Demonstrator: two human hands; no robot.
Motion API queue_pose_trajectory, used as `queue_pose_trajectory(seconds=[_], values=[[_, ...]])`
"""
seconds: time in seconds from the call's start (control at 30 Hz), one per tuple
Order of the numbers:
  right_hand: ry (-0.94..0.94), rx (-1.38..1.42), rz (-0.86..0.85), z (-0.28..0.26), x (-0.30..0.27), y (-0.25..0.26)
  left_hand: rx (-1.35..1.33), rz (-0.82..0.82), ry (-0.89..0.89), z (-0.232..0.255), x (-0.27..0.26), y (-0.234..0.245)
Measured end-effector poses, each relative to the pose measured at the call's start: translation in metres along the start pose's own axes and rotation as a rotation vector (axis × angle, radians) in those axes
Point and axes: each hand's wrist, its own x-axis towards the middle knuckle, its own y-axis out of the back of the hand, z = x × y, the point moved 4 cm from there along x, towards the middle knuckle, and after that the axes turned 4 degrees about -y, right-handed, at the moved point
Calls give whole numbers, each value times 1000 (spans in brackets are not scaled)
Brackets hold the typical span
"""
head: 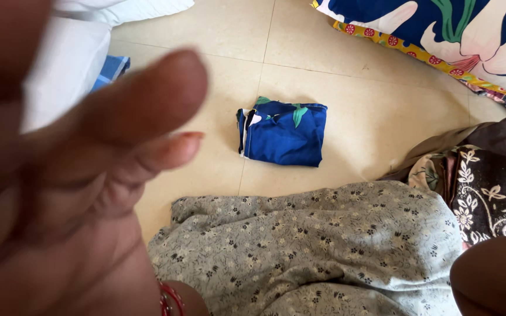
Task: The person inserts a white pillow into a blue floral pillowcase. They align the corners, push the pillow inside, and smooth the case. The person then removes the pillow from the case and sets the case aside.
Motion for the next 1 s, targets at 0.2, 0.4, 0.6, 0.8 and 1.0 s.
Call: queue_pose_trajectory(seconds=[0.2,0.4,0.6,0.8,1.0], values=[[-310,-200,-57,37,-34,0,266,116,185,-35,9,18],[-426,-306,-86,81,-35,5,389,148,134,-58,56,13],[-389,-320,-51,131,-17,17,449,161,28,-77,116,-8],[-362,-248,12,106,-28,19,436,134,14,-85,117,-27],[-206,-49,4,54,-28,11,428,131,-21,-44,58,-35]])
